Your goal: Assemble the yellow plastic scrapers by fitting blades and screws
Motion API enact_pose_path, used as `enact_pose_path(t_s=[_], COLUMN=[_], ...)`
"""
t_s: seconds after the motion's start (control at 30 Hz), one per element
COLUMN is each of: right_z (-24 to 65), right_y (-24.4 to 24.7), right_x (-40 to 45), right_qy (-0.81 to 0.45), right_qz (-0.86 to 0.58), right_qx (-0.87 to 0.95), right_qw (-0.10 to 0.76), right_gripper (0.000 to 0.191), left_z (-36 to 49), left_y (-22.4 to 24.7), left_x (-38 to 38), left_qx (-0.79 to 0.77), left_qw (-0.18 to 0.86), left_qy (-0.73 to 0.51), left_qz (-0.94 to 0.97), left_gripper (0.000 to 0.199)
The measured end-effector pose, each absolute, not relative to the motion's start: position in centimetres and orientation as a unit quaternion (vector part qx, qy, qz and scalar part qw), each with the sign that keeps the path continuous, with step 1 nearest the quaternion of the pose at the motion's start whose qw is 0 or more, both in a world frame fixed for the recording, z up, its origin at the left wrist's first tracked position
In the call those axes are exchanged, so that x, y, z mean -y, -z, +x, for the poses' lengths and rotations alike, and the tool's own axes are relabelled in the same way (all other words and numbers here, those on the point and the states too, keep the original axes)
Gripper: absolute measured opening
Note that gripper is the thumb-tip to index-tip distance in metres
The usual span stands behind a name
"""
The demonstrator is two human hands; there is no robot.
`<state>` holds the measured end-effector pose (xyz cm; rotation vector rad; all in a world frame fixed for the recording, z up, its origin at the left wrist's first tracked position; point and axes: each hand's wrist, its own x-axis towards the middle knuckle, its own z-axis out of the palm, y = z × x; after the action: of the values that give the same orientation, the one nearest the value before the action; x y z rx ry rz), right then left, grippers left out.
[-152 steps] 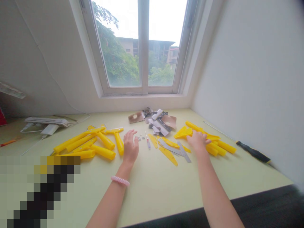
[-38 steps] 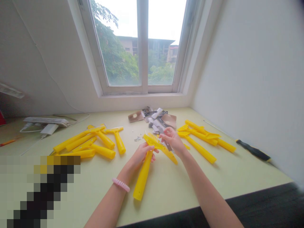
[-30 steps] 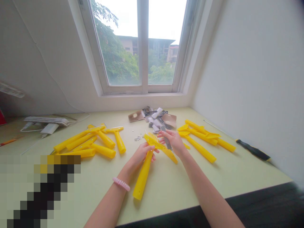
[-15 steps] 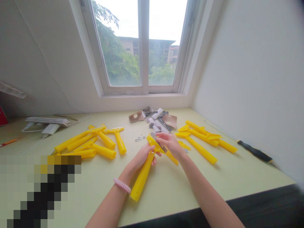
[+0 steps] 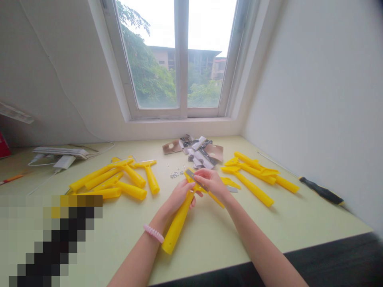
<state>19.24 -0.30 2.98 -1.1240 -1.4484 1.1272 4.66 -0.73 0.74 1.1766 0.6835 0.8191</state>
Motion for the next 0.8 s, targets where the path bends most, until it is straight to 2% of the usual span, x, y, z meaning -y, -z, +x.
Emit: enact_pose_path(t_s=[0.5, 0.8], right_z=[18.29, 18.67], right_y=[-2.88, -2.91], right_x=[0.22, 0.24], right_qy=[-0.453, -0.475], right_qz=[-0.448, -0.455], right_qx=[0.594, 0.601], right_qw=[0.491, 0.453], right_gripper=[0.023, 0.024], left_z=[5.15, 4.48], left_y=[-1.18, -1.64], left_x=[1.16, 0.7], left_qx=[-0.384, -0.427], left_qw=[0.656, 0.603], left_qy=[-0.41, -0.476], left_qz=[0.505, 0.477], left_gripper=[0.037, 0.031])
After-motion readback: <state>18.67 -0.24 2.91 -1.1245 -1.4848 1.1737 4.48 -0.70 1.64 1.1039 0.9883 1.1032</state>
